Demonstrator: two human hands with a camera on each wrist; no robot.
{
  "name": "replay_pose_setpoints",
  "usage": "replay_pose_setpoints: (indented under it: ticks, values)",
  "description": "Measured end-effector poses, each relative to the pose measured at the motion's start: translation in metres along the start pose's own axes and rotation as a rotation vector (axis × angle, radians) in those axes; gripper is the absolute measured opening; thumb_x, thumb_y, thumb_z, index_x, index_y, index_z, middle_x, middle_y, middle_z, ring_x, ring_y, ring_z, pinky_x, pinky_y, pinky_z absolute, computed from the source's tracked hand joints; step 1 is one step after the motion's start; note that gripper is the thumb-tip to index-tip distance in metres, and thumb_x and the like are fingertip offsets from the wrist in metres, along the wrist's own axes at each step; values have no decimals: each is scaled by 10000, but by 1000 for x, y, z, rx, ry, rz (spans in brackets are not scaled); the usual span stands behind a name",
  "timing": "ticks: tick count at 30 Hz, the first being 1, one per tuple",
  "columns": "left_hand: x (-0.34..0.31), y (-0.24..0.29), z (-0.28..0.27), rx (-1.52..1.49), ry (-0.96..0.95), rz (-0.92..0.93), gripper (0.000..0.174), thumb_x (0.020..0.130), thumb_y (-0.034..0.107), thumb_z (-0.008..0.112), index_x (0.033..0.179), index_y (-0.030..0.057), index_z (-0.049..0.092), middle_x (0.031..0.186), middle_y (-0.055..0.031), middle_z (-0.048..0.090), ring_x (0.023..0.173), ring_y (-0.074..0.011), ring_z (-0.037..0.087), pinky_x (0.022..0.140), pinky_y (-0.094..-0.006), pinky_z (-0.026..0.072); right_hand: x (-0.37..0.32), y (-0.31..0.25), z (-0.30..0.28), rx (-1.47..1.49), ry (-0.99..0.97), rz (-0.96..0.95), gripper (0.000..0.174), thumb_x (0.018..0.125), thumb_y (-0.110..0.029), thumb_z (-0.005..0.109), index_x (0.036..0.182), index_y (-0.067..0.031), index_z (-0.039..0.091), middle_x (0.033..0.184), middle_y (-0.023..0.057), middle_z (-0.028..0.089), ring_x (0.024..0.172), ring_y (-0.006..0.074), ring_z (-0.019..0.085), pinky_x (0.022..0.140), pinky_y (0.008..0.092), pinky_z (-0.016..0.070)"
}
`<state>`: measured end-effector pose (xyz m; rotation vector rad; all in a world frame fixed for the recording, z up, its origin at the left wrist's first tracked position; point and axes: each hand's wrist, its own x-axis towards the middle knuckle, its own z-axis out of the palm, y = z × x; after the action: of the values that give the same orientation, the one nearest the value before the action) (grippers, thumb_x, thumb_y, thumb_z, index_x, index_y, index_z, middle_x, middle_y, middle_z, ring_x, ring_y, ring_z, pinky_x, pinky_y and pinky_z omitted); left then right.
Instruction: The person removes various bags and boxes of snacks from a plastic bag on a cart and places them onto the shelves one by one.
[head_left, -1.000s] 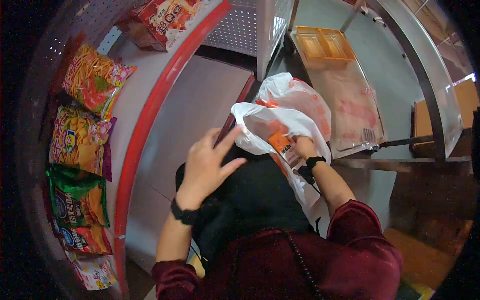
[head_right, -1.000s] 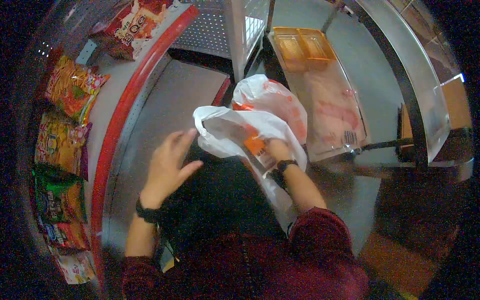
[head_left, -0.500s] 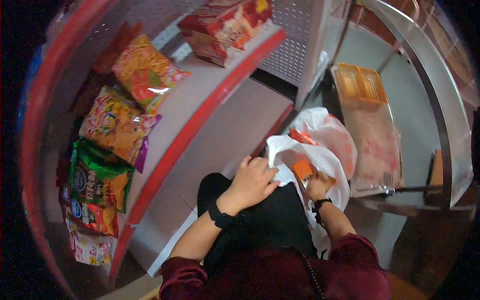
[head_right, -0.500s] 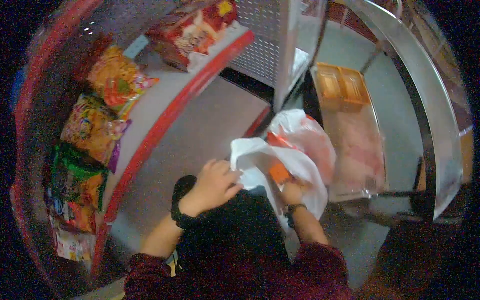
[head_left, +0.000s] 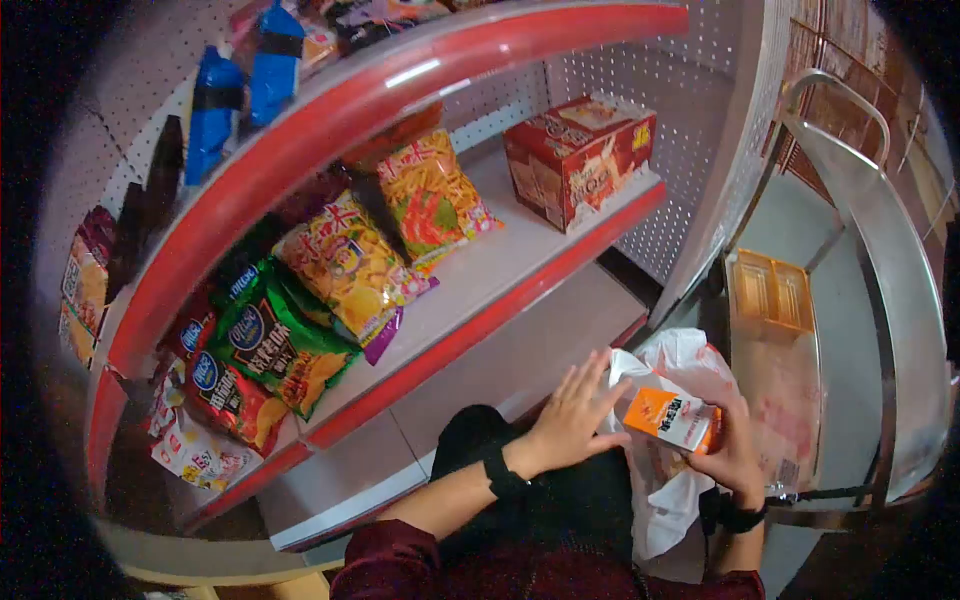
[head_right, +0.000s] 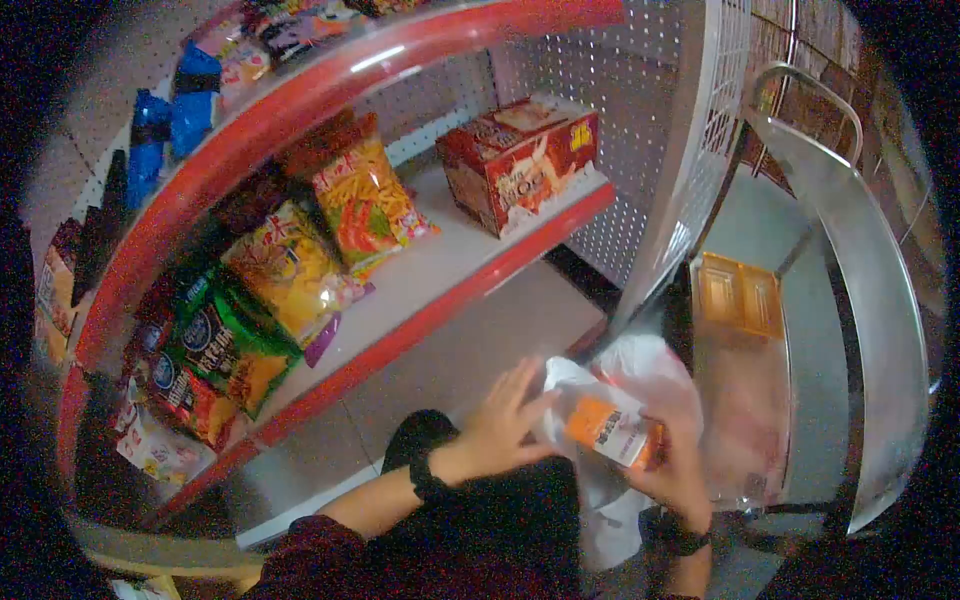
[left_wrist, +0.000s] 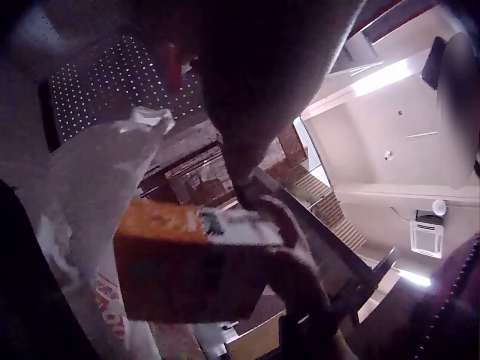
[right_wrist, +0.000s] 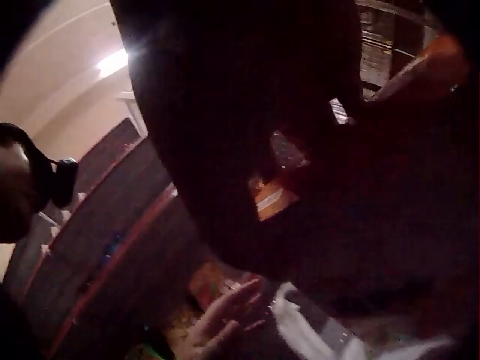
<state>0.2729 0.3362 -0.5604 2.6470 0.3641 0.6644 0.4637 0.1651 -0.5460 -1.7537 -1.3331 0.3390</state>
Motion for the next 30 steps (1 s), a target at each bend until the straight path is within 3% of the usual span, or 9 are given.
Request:
replay_pose_setpoints:
  ticks: [5, 8, 11, 17, 19, 21, 23, 26, 30]
  values:
    - [8, 25, -16, 49, 22, 148, 840, 681, 467, 656, 1320, 66, 286, 1332, -196, 297, 1249, -351, 279, 993, -539, 196, 40, -62, -18, 5, -143, -395, 599, 495, -46, 732, 1047, -35, 499, 1050, 131, 521, 1003, 260, 505, 895, 356, 367]
    - [8, 24, -32, -62, 86, -22, 824, 617, 437, 715, 1257, 54, 363, 1123, -142, 486, 1056, -305, 465, 917, -474, 304, 57, -76, -2, 107, -195, -480, 623, 499, -91, 767, 1060, -39, 499, 1102, 131, 533, 1000, 269, 509, 883, 362, 381]
    - [-4, 20, -50, -132, 61, -183, 813, 601, 455, 721, 1219, 42, 392, 1111, -148, 497, 1053, -315, 469, 918, -446, 317, 63, -71, 16, 231, -237, -506, 706, 512, -148, 807, 1123, -34, 472, 1184, 126, 491, 1043, 265, 490, 890, 361, 383]
    - [-43, 0, -73, -428, 405, -376, 815, 553, 262, 822, 1199, 3, 397, 1137, -167, 487, 1038, -301, 509, 882, -380, 407, 64, -47, 54, 287, -150, -105, 983, 526, -256, 830, 1302, -12, 278, 1267, 163, 395, 1187, 257, 388, 974, 368, 330]
    - [-48, 2, -88, -446, 566, -323, 815, 584, 241, 814, 1222, -9, 372, 1146, -159, 478, 1070, -247, 494, 912, -339, 389, 61, -36, 75, 330, -141, -143, 986, 546, -261, 825, 1307, -9, 250, 1262, 151, 400, 1165, 255, 410, 966, 358, 331]
    - [-57, -3, -88, -474, 571, -336, 866, 596, 200, 812, 1269, -21, 314, 1199, -160, 446, 1118, -210, 455, 940, -310, 364, 57, -34, 93, 603, -303, -89, 1051, 538, -297, 811, 1331, 17, 198, 1238, 198, 418, 1162, 294, 409, 968, 348, 327]
    - [-59, 0, -82, -904, 565, -473, 923, 594, 180, 811, 1305, -24, 258, 1256, -168, 405, 1164, -216, 415, 966, -314, 335, 49, -14, 105, 521, -387, -79, 969, 546, -308, 797, 1291, 20, 273, 1201, 172, 453, 1120, 265, 445, 941, 339, 350]
    - [-61, 7, -108, -813, 372, -492, 1008, 605, 216, 799, 1349, -13, 160, 1317, -173, 351, 1214, -237, 360, 999, -324, 290, 43, -22, 115, 605, -374, 14, 713, 597, -259, 761, 1153, 4, 401, 1076, 117, 513, 978, 224, 518, 844, 347, 418]
    - [-76, 6, -123, -594, 175, -552, 1066, 596, 279, 788, 1369, 14, 102, 1309, -182, 376, 1205, -281, 388, 981, -349, 319, 39, -43, 119, 734, -327, 31, 665, 613, -239, 751, 1137, -4, 417, 1056, 119, 518, 975, 228, 522, 829, 351, 428]
